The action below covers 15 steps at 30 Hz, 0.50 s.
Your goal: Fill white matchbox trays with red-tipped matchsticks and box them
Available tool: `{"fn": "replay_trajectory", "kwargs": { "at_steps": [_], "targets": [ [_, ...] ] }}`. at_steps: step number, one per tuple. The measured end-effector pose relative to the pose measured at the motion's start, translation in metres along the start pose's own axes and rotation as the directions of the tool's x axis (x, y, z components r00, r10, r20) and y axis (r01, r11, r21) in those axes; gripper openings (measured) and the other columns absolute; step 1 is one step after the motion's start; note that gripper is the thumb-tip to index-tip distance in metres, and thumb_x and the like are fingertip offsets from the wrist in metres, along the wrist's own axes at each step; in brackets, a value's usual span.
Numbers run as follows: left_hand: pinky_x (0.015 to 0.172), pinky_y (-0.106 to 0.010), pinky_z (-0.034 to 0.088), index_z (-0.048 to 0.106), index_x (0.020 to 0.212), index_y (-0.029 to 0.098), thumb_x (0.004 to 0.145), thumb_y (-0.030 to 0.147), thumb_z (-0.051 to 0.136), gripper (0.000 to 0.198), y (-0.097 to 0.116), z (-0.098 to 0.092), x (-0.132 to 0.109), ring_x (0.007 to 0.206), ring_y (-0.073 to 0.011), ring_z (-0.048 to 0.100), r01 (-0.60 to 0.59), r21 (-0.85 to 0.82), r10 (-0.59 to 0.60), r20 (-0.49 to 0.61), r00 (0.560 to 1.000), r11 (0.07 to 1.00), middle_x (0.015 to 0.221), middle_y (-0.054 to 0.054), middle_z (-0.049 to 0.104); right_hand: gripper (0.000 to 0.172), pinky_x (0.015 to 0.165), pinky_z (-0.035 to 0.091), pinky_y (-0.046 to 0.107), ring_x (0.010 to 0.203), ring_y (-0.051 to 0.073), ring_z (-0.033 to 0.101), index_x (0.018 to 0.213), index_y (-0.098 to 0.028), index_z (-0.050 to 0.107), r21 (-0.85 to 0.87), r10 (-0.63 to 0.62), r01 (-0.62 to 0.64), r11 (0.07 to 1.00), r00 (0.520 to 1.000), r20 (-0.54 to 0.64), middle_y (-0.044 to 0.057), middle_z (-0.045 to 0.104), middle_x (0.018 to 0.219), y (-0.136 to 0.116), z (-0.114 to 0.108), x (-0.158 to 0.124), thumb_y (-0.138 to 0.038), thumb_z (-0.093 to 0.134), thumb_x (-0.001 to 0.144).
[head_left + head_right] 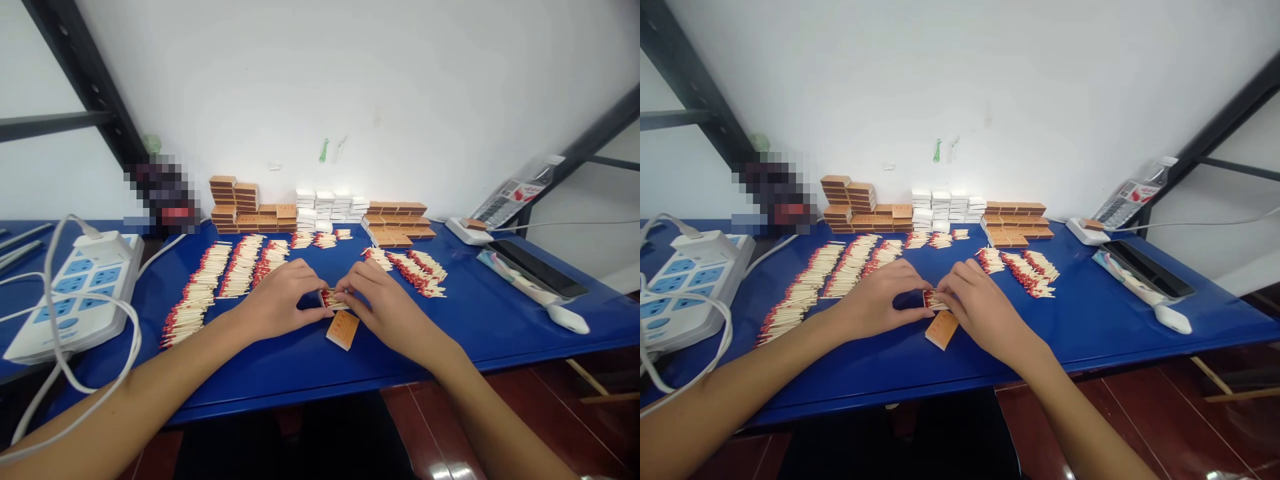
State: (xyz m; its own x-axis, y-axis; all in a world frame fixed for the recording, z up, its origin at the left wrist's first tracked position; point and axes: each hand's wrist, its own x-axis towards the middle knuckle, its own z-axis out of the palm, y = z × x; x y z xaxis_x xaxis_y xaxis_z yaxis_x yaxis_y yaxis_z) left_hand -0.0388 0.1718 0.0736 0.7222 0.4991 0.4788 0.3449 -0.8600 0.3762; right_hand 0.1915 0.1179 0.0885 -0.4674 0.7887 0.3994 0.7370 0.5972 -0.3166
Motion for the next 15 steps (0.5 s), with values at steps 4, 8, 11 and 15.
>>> {"fn": "replay_trajectory", "kwargs": {
  "at_steps": [4, 8, 11, 15],
  "targets": [
    [0.085, -0.037, 0.052, 0.075, 0.108, 0.021, 0.094, 0.040, 0.079, 0.024, 0.000, 0.000, 0.000, 0.098, -0.0228, 0.063, 0.015, 0.000, -0.015, 0.006, 1.000, 1.000, 0.097, -0.005, 0.074, 0.018, 0.084, 0.049, 0.042, 0.094, 0.025, 0.058, 0.099, -0.024, 0.066, 0.007, 0.048, -0.048, 0.999, 0.995, -0.084, 0.007, 0.067, 0.097, 0.022, -0.014, -0.008, -0.030, 0.052, 0.108],
    [0.084, -0.037, 0.053, 0.075, 0.111, 0.021, 0.094, 0.039, 0.079, 0.026, 0.000, -0.001, -0.001, 0.099, -0.0234, 0.063, 0.020, -0.003, -0.020, -0.002, 1.000, 1.000, 0.099, -0.006, 0.074, 0.022, 0.083, 0.049, 0.045, 0.091, 0.028, 0.060, 0.098, -0.024, 0.071, -0.116, 0.096, -0.125, 0.985, 0.969, -0.227, 0.009, 0.068, 0.092, 0.072, -0.026, -0.018, -0.035, 0.054, 0.106],
    [0.084, -0.037, 0.053, 0.076, 0.111, 0.021, 0.094, 0.039, 0.078, 0.025, -0.001, -0.001, -0.001, 0.098, -0.0231, 0.063, 0.025, -0.002, -0.025, 0.000, 1.000, 1.000, 0.098, -0.005, 0.074, 0.023, 0.082, 0.049, 0.045, 0.090, 0.029, 0.060, 0.097, -0.024, 0.074, -0.164, 0.104, -0.136, 0.977, 0.976, -0.190, 0.009, 0.068, 0.090, 0.107, -0.029, -0.028, -0.036, 0.056, 0.104],
    [0.084, -0.037, 0.052, 0.076, 0.110, 0.019, 0.094, 0.040, 0.079, 0.026, -0.001, 0.000, -0.001, 0.098, -0.0228, 0.063, 0.021, 0.006, -0.021, 0.005, 1.000, 1.000, 0.098, -0.006, 0.074, 0.022, 0.083, 0.050, 0.046, 0.091, 0.029, 0.059, 0.104, -0.024, 0.077, -0.197, 0.102, -0.129, 0.972, 0.985, -0.140, 0.010, 0.066, 0.091, 0.121, -0.026, -0.036, -0.035, 0.058, 0.104]
  ]
}}
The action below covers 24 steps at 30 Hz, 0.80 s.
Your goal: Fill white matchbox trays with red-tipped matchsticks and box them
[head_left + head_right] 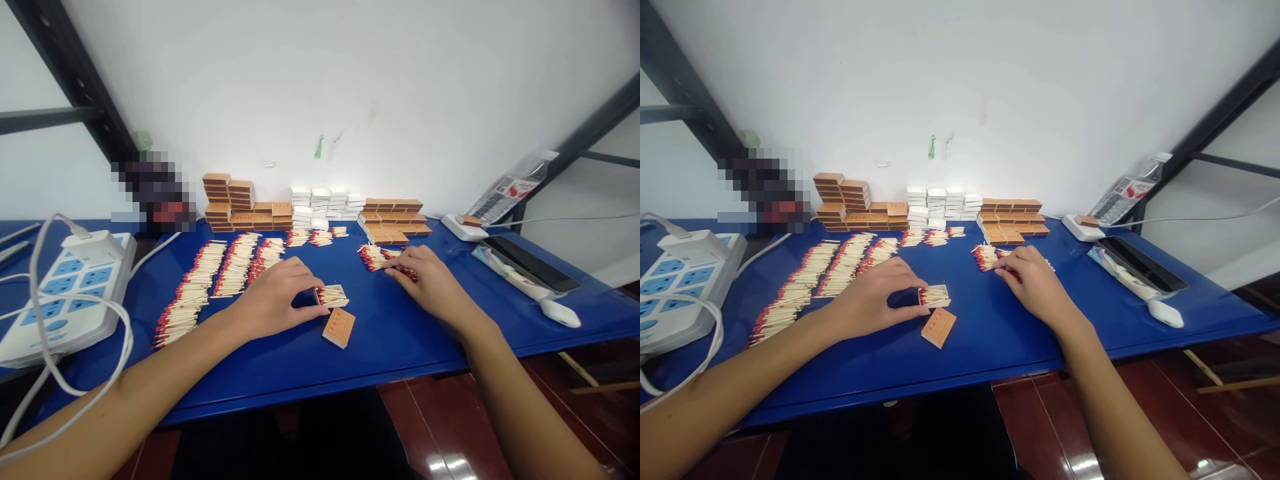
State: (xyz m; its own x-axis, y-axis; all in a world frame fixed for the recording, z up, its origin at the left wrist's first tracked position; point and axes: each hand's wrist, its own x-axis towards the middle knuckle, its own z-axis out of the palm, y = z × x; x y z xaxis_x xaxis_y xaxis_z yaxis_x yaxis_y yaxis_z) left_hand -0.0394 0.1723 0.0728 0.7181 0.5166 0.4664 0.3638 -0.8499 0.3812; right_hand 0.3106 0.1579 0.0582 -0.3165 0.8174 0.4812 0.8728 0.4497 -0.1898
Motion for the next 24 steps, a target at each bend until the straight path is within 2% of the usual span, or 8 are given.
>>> {"fn": "replay_trajectory", "kwargs": {
  "at_steps": [10, 24],
  "targets": [
    [0.084, -0.037, 0.053, 0.076, 0.110, 0.019, 0.093, 0.039, 0.079, 0.026, 0.000, -0.001, -0.001, 0.098, -0.0226, 0.063, -0.006, 0.000, 0.006, -0.009, 1.000, 1.000, 0.098, -0.005, 0.074, 0.023, 0.084, 0.051, 0.046, 0.090, 0.028, 0.058, 0.107, -0.024, 0.076, 0.020, -0.030, 0.030, 0.999, 0.999, 0.017, 0.009, 0.065, 0.091, 0.000, 0.007, 0.002, -0.036, 0.057, 0.104],
    [0.084, -0.036, 0.052, 0.076, 0.108, 0.018, 0.092, 0.037, 0.081, 0.026, 0.002, -0.002, -0.001, 0.097, -0.0218, 0.062, -0.016, 0.009, 0.016, -0.014, 1.000, 1.000, 0.097, -0.004, 0.074, 0.019, 0.083, 0.044, 0.043, 0.087, 0.027, 0.056, 0.092, -0.024, 0.062, 0.015, -0.064, 0.064, 0.998, 0.997, 0.041, 0.008, 0.067, 0.089, 0.004, 0.013, 0.002, -0.030, 0.052, 0.107]
  ]
}}
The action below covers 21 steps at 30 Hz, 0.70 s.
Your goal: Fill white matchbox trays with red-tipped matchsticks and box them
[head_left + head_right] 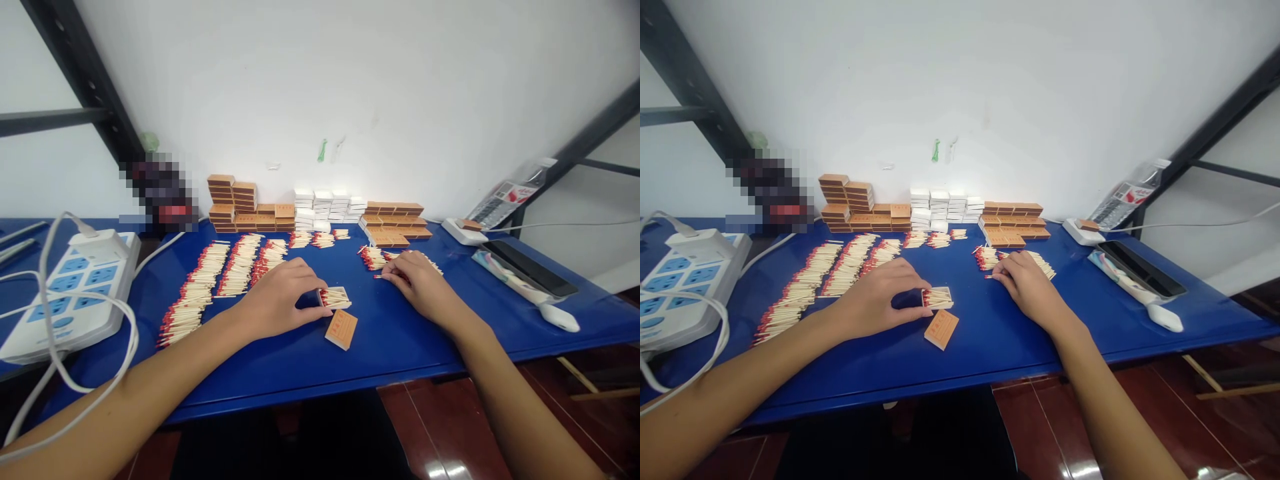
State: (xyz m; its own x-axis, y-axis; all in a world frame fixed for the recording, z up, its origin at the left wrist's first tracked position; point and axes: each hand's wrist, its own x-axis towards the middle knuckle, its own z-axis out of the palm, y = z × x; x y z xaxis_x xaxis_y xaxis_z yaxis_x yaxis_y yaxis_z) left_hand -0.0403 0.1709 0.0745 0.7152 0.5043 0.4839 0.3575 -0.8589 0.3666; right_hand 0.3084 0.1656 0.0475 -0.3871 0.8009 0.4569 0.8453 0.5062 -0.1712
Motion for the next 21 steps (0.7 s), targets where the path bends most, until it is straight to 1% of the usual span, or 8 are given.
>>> {"fn": "replay_trajectory", "kwargs": {
  "at_steps": [9, 12, 17, 21],
  "targets": [
    [0.085, -0.035, 0.052, 0.076, 0.106, 0.019, 0.092, 0.037, 0.081, 0.023, 0.0014, -0.0003, 0.0006, 0.097, -0.0216, 0.063, -0.001, -0.003, 0.001, -0.001, 1.000, 1.000, 0.097, -0.004, 0.074, 0.018, 0.085, 0.043, 0.043, 0.087, 0.026, 0.055, 0.093, -0.023, 0.062, -0.017, -0.003, 0.003, 1.000, 1.000, 0.030, 0.008, 0.065, 0.092, 0.0043, 0.0021, -0.0015, -0.029, 0.052, 0.107],
    [0.085, -0.036, 0.052, 0.077, 0.106, 0.019, 0.092, 0.036, 0.081, 0.022, 0.0013, -0.0007, 0.0008, 0.097, -0.0218, 0.063, 0.005, 0.001, -0.005, 0.001, 1.000, 1.000, 0.097, -0.004, 0.074, 0.017, 0.085, 0.044, 0.043, 0.089, 0.027, 0.055, 0.093, -0.023, 0.062, -0.026, 0.002, -0.001, 1.000, 1.000, 0.021, 0.009, 0.066, 0.093, 0.0056, 0.0033, -0.0016, -0.030, 0.054, 0.106],
    [0.084, -0.036, 0.052, 0.077, 0.106, 0.020, 0.092, 0.037, 0.081, 0.023, 0.0017, -0.0003, 0.0008, 0.097, -0.0222, 0.063, -0.001, 0.001, 0.001, -0.007, 1.000, 1.000, 0.097, -0.005, 0.074, 0.013, 0.088, 0.045, 0.044, 0.093, 0.028, 0.057, 0.101, -0.022, 0.065, -0.046, 0.009, -0.009, 0.999, 1.000, -0.002, 0.010, 0.067, 0.097, 0.0057, 0.0041, -0.0013, -0.033, 0.057, 0.105],
    [0.085, -0.036, 0.053, 0.077, 0.106, 0.019, 0.092, 0.038, 0.081, 0.024, 0.0013, 0.0008, 0.0002, 0.097, -0.0223, 0.063, -0.008, 0.000, 0.008, -0.016, 1.000, 1.000, 0.098, -0.005, 0.075, 0.015, 0.087, 0.046, 0.045, 0.092, 0.028, 0.057, 0.098, -0.023, 0.064, -0.048, 0.007, -0.007, 0.999, 1.000, 0.000, 0.009, 0.067, 0.095, 0.0035, 0.0033, -0.0007, -0.032, 0.055, 0.106]
  ]
}}
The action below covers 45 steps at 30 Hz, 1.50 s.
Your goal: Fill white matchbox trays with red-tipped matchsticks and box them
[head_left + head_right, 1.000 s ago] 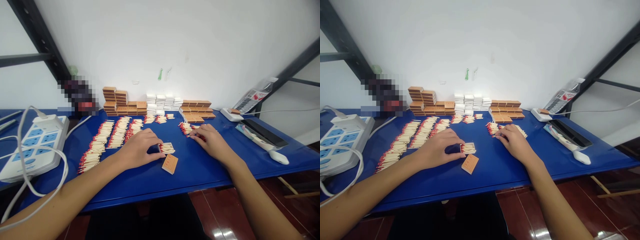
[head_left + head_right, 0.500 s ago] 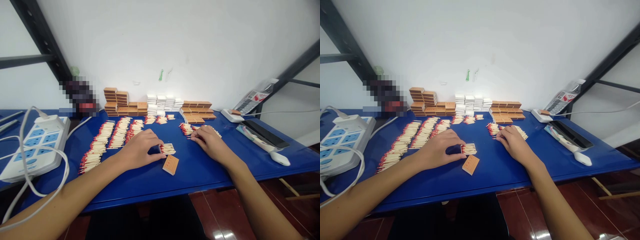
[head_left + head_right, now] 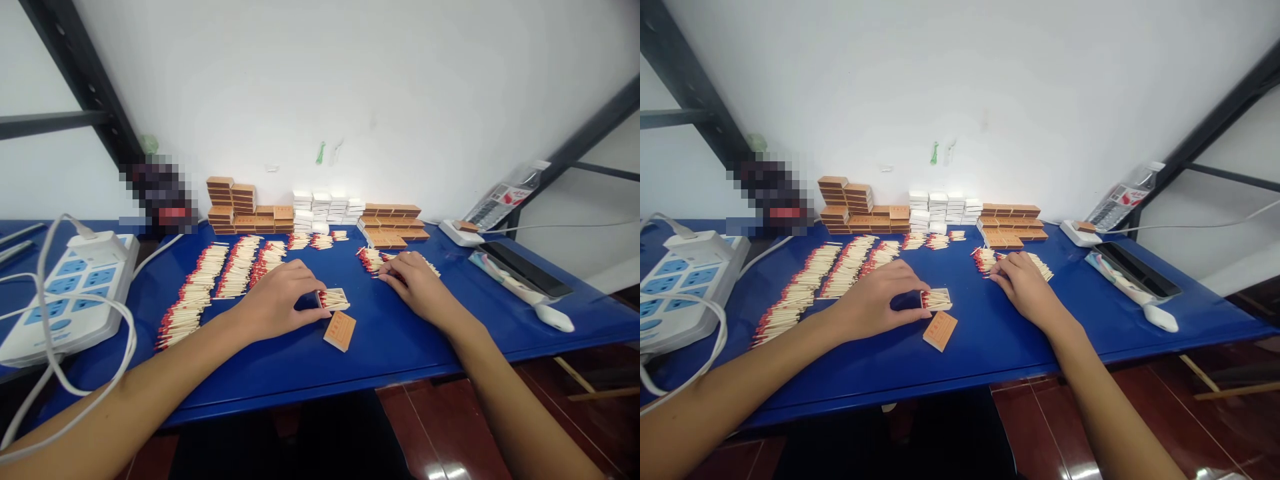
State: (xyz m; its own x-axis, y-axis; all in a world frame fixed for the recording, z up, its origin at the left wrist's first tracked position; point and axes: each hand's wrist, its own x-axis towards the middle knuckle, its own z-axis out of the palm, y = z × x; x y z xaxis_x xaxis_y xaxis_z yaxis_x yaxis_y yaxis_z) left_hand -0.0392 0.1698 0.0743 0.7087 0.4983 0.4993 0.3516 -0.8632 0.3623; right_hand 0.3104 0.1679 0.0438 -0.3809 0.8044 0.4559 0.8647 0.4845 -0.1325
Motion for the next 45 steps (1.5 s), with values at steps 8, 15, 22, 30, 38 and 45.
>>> {"fn": "replay_trajectory", "kwargs": {
  "at_steps": [8, 15, 22, 30, 38, 45],
  "targets": [
    [0.085, -0.036, 0.053, 0.077, 0.106, 0.019, 0.092, 0.037, 0.081, 0.023, -0.001, -0.001, 0.001, 0.097, -0.0218, 0.063, -0.002, 0.004, 0.002, 0.009, 1.000, 1.000, 0.097, -0.004, 0.074, 0.016, 0.087, 0.046, 0.045, 0.092, 0.029, 0.058, 0.098, -0.023, 0.065, -0.021, -0.006, 0.007, 1.000, 1.000, 0.008, 0.010, 0.067, 0.095, 0.001, 0.001, 0.001, -0.030, 0.054, 0.107],
    [0.085, -0.036, 0.052, 0.077, 0.105, 0.019, 0.092, 0.039, 0.080, 0.024, -0.001, -0.001, 0.001, 0.097, -0.0223, 0.063, 0.006, 0.002, -0.006, 0.013, 1.000, 1.000, 0.097, -0.005, 0.074, 0.017, 0.087, 0.047, 0.046, 0.094, 0.029, 0.058, 0.099, -0.024, 0.065, -0.008, -0.010, 0.010, 1.000, 1.000, -0.007, 0.011, 0.067, 0.097, 0.000, 0.002, 0.002, -0.033, 0.053, 0.106],
    [0.085, -0.037, 0.053, 0.077, 0.106, 0.020, 0.092, 0.039, 0.081, 0.024, -0.001, -0.001, 0.000, 0.098, -0.0224, 0.063, 0.015, 0.001, -0.015, 0.018, 1.000, 1.000, 0.097, -0.005, 0.074, 0.022, 0.087, 0.045, 0.047, 0.090, 0.029, 0.057, 0.094, -0.024, 0.061, -0.004, -0.007, 0.007, 1.000, 0.999, 0.037, 0.011, 0.067, 0.095, -0.007, 0.002, 0.003, -0.031, 0.046, 0.108],
    [0.087, -0.037, 0.052, 0.077, 0.108, 0.019, 0.092, 0.038, 0.081, 0.025, -0.002, 0.000, 0.000, 0.098, -0.0223, 0.063, 0.032, -0.001, -0.032, 0.005, 0.999, 0.999, 0.098, -0.005, 0.074, 0.015, 0.087, 0.046, 0.047, 0.096, 0.030, 0.055, 0.101, -0.026, 0.060, 0.094, -0.010, 0.011, 0.995, 1.000, -0.015, 0.009, 0.065, 0.100, -0.076, -0.021, 0.013, -0.031, 0.049, 0.108],
    [0.086, -0.038, 0.051, 0.074, 0.105, 0.017, 0.093, 0.039, 0.080, 0.026, -0.003, 0.002, 0.001, 0.096, -0.0233, 0.062, 0.017, 0.035, -0.016, -0.028, 0.999, 0.999, 0.096, -0.005, 0.075, 0.021, 0.083, 0.046, 0.047, 0.091, 0.029, 0.053, 0.094, -0.022, 0.063, 0.043, -0.151, 0.148, 0.988, 0.983, 0.100, 0.010, 0.064, 0.096, -0.141, -0.023, 0.030, -0.023, 0.048, 0.109],
    [0.084, -0.038, 0.052, 0.074, 0.106, 0.018, 0.092, 0.040, 0.081, 0.027, -0.007, 0.002, 0.000, 0.095, -0.0239, 0.064, 0.076, 0.045, -0.073, -0.066, 0.995, 0.996, 0.097, -0.005, 0.076, 0.018, 0.089, 0.047, 0.046, 0.097, 0.026, 0.054, 0.102, -0.023, 0.064, 0.183, -0.125, 0.105, 0.977, 0.987, 0.097, 0.009, 0.065, 0.104, -0.124, -0.027, 0.036, -0.027, 0.048, 0.110]
  ]
}}
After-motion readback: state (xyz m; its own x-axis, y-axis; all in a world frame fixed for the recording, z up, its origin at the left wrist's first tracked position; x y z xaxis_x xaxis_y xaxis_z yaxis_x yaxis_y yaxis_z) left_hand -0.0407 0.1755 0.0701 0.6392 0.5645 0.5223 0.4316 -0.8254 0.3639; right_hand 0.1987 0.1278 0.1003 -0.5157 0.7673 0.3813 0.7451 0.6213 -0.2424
